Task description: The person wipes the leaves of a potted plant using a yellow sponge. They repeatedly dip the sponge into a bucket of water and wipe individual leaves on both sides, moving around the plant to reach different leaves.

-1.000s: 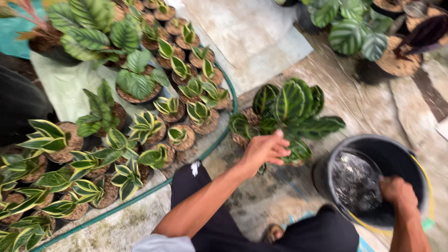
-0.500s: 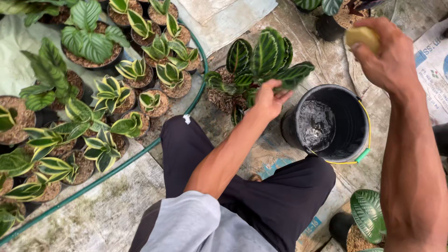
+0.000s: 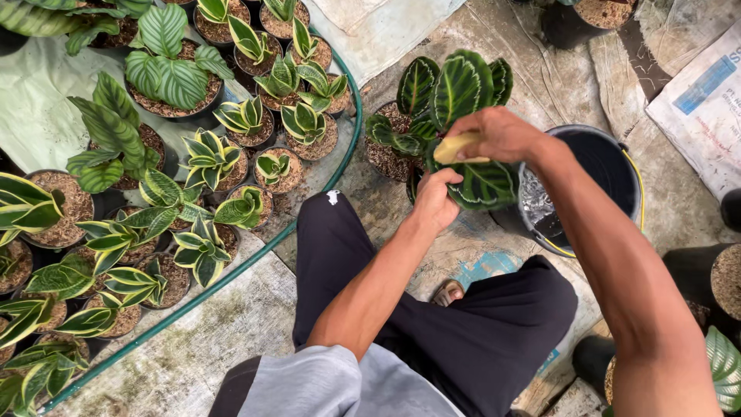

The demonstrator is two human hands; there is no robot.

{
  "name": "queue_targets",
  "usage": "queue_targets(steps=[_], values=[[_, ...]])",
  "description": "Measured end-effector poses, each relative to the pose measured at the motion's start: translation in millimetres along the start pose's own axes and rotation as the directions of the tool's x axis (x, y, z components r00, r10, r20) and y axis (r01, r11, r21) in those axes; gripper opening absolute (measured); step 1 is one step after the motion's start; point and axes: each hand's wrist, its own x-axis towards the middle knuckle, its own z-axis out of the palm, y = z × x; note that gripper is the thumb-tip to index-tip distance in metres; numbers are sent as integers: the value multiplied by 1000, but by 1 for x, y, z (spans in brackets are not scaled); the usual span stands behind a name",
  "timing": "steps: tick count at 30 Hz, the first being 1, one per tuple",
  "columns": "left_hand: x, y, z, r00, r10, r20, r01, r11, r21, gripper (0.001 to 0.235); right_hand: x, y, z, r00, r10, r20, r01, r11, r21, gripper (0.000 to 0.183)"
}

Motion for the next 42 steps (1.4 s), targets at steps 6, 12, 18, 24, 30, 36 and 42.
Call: queue_targets(steps=[6, 12, 18, 24, 30, 36, 42], values=[[-3, 5, -7, 993, -87, 78, 92, 994, -59, 37, 24, 18, 26, 978, 3, -209, -26, 994, -106, 40], [-4, 8, -18, 996, -56, 72, 58, 998, -16, 43, 10, 20, 23, 963, 121, -240, -119, 993, 19, 36], [-3, 9, -18, 993, -71, 98, 72, 997, -5, 43, 34, 21, 41, 973, -37, -226, 21, 997, -75, 38], [-26, 23, -8, 998, -1, 65, -2, 999, 54, 52, 11, 18, 18, 924, -58, -377, -48, 963, -264, 28], [-12, 14, 3, 992, 94, 83, -97, 995, 22, 45, 3, -20, 23, 924, -200, -326, 111, 956, -271, 30], [2, 21, 4, 982, 111, 154, -114, 993, 17, 36, 13, -18, 21, 948, -196, -250, 157, 974, -165, 37], [-11, 26, 23, 986, 81, 146, -80, 997, -12, 37, 3, -13, 10, 957, -70, -283, 40, 993, -113, 34]])
